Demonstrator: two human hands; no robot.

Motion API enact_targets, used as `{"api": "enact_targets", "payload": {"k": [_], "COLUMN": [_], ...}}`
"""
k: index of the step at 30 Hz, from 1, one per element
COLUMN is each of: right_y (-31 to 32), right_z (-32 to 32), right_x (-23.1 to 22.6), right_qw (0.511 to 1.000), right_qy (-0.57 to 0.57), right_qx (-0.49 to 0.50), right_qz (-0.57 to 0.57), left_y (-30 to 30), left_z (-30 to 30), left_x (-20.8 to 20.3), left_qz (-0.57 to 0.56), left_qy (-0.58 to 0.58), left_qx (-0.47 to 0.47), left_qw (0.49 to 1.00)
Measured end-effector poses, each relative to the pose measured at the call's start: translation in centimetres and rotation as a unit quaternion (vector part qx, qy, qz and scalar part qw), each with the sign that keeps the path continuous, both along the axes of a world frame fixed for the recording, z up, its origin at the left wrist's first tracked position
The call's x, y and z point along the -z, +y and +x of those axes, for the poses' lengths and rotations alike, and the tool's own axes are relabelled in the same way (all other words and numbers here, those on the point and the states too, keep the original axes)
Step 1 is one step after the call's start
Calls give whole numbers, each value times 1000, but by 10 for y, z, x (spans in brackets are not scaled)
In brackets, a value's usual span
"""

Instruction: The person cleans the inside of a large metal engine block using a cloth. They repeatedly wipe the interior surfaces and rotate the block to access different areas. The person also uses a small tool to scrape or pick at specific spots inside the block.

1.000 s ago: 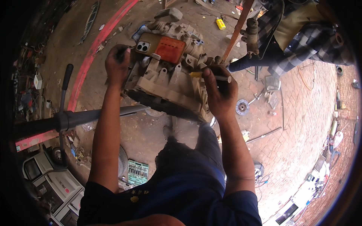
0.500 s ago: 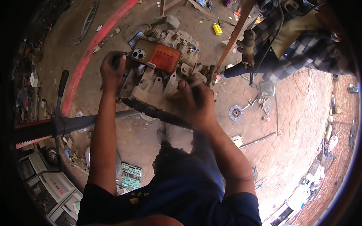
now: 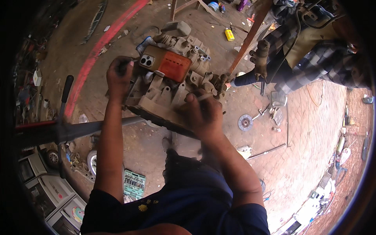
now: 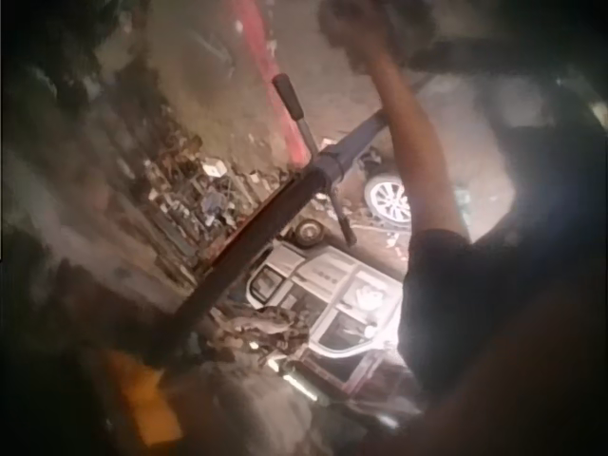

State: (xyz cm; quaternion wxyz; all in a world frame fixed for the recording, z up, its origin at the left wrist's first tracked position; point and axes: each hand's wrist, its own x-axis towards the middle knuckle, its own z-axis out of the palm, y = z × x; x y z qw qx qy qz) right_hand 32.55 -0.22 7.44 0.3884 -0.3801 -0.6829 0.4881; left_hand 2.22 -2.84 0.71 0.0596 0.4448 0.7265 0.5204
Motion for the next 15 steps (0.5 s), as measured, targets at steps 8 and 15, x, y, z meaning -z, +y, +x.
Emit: {"api": "enact_targets", "payload": {"k": [8,15], "right_y": [51,81], "right_z": [13,-52], "right_x": [-32,-58], "right_qw": [980,883], "right_qy": [-29,-353], "right_qx": [-50,-165], "right_qz": [191,261], "left_y": [-1,-2], "left_z": [-1,0], "left_x": [0,-1], "left_qz": [-10,0], "left_qy": [16,19], "left_qx": [-8,3], "left_qw": [1000,1000]}}
